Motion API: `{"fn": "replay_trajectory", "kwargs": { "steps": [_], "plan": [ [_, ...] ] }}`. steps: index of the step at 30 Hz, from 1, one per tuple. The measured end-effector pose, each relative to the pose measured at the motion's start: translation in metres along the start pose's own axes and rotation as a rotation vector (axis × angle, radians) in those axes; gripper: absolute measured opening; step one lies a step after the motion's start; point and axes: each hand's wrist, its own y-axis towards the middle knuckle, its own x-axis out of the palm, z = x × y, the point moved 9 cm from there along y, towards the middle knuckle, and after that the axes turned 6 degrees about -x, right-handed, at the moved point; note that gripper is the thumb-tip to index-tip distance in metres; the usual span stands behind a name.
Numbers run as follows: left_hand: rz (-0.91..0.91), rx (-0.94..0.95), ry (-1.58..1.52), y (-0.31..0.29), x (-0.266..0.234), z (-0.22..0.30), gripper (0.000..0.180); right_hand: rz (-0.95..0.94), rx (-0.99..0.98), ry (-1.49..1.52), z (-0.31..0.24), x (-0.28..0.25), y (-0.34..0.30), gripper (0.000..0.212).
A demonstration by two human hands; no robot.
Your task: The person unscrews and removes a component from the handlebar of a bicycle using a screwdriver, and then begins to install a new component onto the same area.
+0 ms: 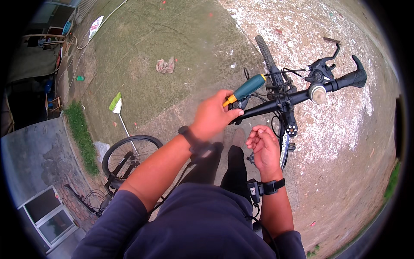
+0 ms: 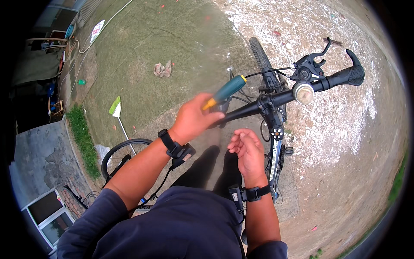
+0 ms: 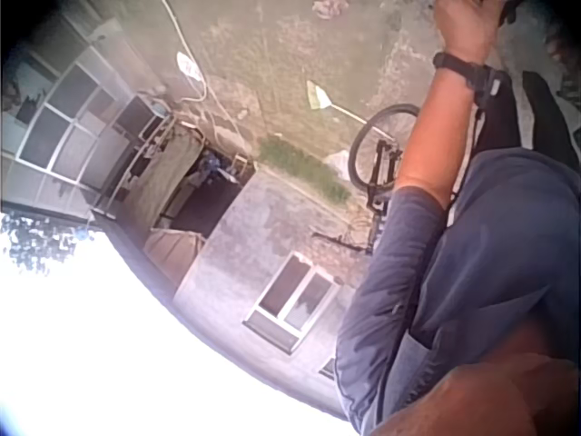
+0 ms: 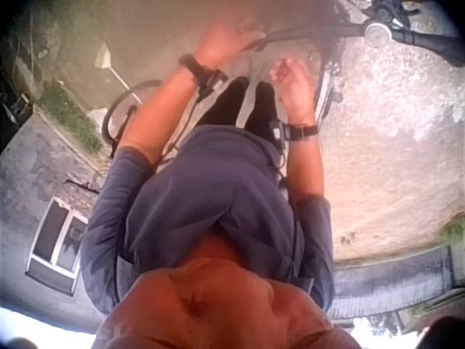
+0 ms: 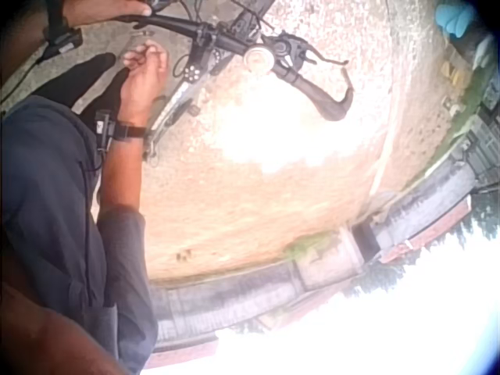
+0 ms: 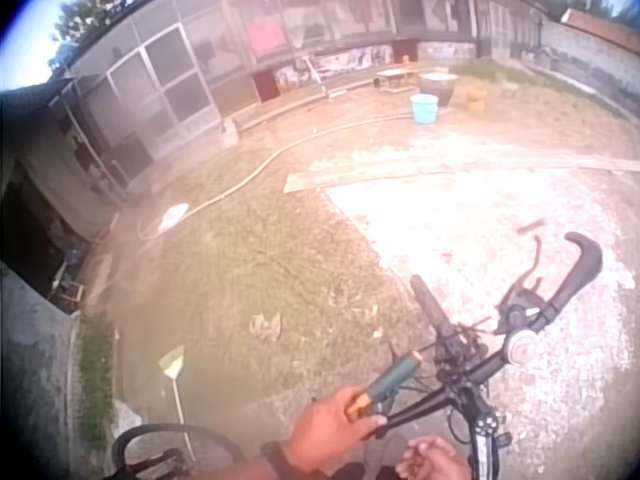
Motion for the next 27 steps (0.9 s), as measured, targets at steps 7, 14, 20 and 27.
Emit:
{"fn": "replay_trajectory", "kwargs": {
  "steps": [7, 14, 20, 27],
  "plan": [
    [-0.020, -0.024, -0.110, 0.002, 0.001, -0.004, 0.052, -0.001, 0.003, 0.020, 0.000, 0.002, 0.000, 0.018],
    [-0.026, -0.026, -0.330, 0.011, 0.006, -0.026, 0.042, 0.002, 0.000, -0.001, 0.000, 0.002, 0.001, 0.020],
    [-0.047, -0.052, -0.426, 0.009, 0.004, -0.028, 0.040, -0.013, -0.002, 0.004, 0.000, 0.007, 0.002, 0.024],
    [-0.004, -0.009, -0.512, 0.003, -0.010, -0.033, 0.037, -0.043, 0.024, -0.095, -0.001, 0.021, 0.002, 0.030]
  ]
}}
